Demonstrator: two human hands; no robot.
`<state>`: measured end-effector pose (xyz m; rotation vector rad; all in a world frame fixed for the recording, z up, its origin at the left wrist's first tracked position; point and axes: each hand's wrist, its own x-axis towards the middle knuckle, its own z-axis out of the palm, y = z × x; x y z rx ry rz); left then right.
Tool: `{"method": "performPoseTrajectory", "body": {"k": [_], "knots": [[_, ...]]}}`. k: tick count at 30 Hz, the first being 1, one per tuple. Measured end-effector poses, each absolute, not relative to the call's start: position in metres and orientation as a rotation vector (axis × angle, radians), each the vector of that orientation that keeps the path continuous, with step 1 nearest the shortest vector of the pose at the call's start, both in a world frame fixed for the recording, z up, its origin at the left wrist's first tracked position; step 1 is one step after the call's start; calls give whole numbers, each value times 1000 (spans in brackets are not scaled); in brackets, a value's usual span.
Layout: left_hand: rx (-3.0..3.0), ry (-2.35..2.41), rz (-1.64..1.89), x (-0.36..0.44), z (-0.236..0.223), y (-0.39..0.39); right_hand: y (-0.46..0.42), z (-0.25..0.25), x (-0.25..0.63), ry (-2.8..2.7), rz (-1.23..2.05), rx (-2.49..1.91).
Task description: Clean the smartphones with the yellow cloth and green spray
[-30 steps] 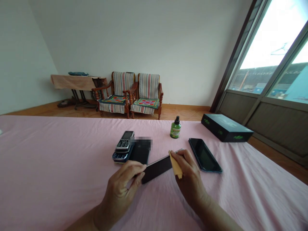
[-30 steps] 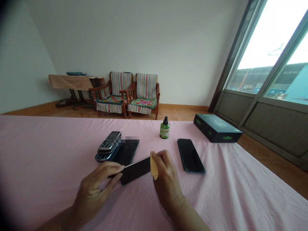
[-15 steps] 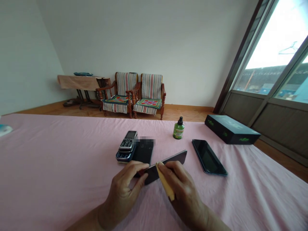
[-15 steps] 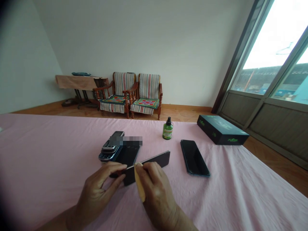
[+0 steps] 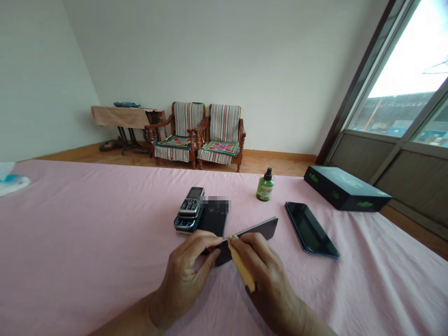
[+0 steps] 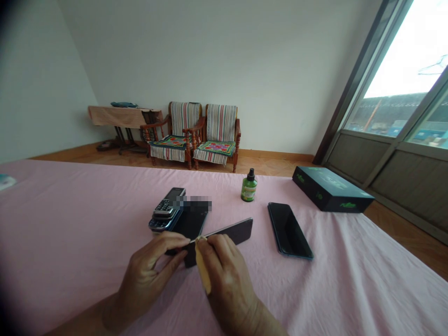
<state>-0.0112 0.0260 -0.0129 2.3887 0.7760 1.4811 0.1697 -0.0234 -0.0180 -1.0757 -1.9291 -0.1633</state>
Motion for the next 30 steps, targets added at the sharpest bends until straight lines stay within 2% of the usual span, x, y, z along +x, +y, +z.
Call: {"method": "performPoseTrajectory", "body": {"k": [30], "knots": [[2382, 700, 1471, -10, -12, 23, -25, -8, 163, -1907, -73, -1081]]}}
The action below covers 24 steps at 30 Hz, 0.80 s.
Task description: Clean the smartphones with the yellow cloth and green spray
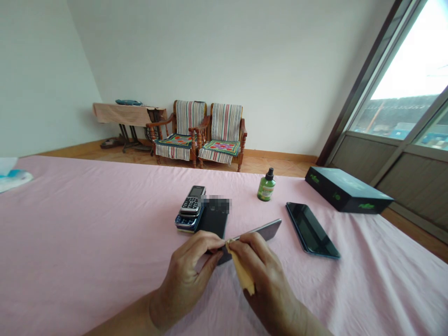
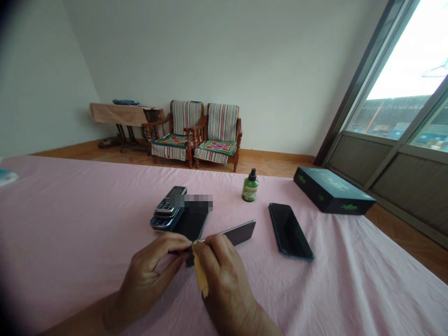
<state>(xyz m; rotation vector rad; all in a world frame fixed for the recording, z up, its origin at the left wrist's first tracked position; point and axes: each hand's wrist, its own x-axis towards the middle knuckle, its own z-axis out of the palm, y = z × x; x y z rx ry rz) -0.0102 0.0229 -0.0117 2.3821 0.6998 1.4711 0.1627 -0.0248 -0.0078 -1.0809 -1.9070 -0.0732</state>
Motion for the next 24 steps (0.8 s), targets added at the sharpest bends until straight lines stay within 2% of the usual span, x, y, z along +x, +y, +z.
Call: {"method": "performPoseTrajectory", "body": {"k": [24], "knots": [[2361, 701, 1453, -11, -12, 23, -26, -6, 160, -1914, -60, -1050]]}}
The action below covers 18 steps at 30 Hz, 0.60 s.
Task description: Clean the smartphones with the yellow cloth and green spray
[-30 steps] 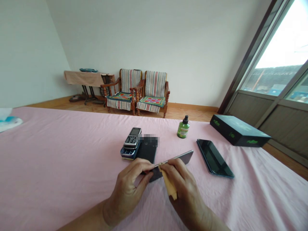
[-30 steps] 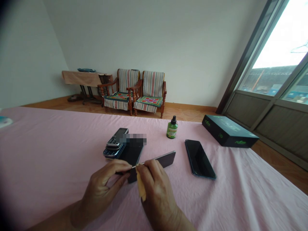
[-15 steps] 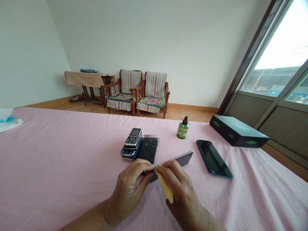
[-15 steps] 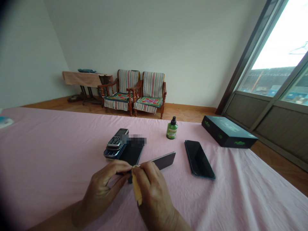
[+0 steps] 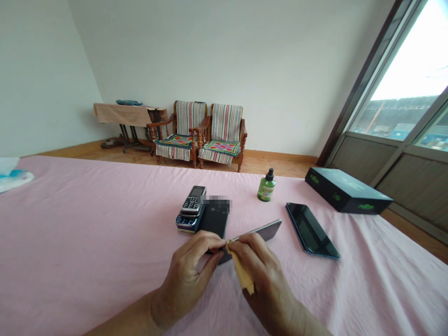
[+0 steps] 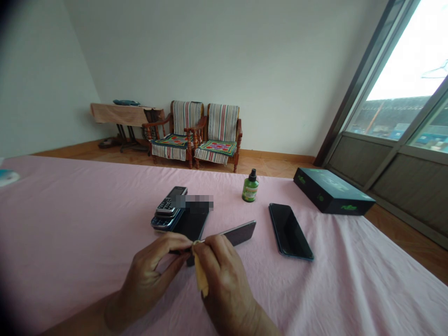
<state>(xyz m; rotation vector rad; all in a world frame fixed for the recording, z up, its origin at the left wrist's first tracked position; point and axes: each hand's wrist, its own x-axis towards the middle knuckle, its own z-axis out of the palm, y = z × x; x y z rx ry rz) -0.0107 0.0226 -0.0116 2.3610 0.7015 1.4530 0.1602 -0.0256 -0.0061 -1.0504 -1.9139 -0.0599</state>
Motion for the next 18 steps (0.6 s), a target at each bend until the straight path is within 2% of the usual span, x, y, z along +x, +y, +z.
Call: {"method": "performPoseTrajectory", "body": {"k": [18], "knots": [[2309, 810, 1420, -10, -15, 20, -25, -7, 158, -1918, -54, -1060]]}}
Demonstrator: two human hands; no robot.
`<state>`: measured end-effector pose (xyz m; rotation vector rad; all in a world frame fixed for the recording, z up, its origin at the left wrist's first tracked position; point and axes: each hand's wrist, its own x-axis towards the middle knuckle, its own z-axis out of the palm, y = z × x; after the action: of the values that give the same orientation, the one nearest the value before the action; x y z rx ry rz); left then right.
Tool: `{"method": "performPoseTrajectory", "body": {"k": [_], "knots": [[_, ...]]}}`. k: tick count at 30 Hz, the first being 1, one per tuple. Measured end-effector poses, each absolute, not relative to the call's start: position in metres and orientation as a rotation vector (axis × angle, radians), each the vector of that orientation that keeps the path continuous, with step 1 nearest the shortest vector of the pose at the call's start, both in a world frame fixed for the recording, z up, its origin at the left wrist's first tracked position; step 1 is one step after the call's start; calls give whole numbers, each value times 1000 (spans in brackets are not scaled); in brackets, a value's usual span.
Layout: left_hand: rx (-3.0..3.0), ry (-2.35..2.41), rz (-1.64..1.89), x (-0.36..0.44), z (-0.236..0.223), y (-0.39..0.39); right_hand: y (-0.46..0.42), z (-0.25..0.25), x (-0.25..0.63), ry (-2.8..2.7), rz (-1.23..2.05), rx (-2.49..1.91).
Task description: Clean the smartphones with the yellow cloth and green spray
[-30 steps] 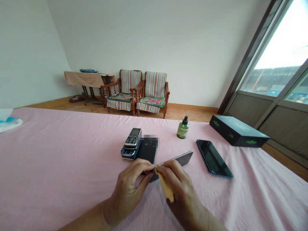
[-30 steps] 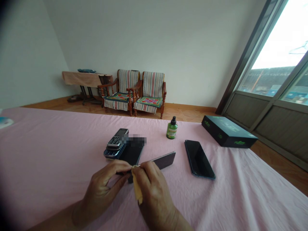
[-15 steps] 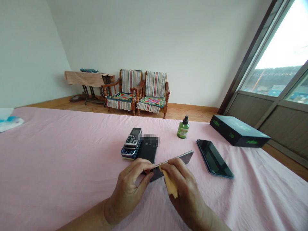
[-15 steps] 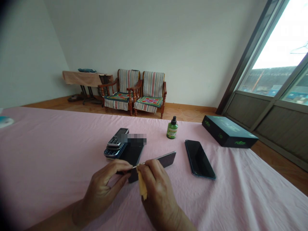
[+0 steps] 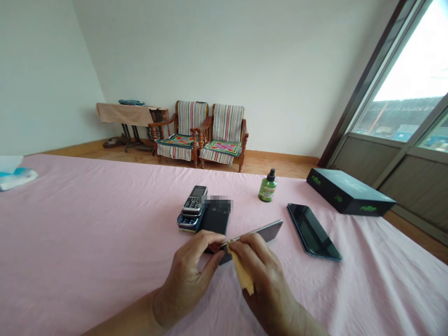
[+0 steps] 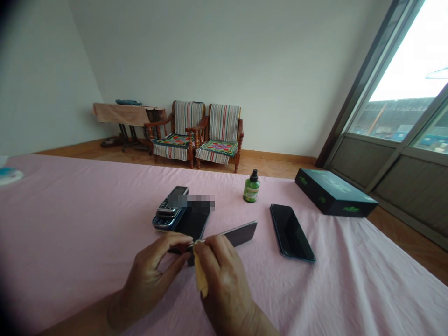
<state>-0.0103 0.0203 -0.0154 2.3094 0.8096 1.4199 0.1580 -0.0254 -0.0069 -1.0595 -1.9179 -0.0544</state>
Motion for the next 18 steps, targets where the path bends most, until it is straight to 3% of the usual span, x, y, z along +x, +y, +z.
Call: {"method": "performPoseTrajectory", "body": {"k": [18], "knots": [[2398, 733, 1482, -9, -10, 22, -22, -15, 174, -1865, -104, -1127]]}}
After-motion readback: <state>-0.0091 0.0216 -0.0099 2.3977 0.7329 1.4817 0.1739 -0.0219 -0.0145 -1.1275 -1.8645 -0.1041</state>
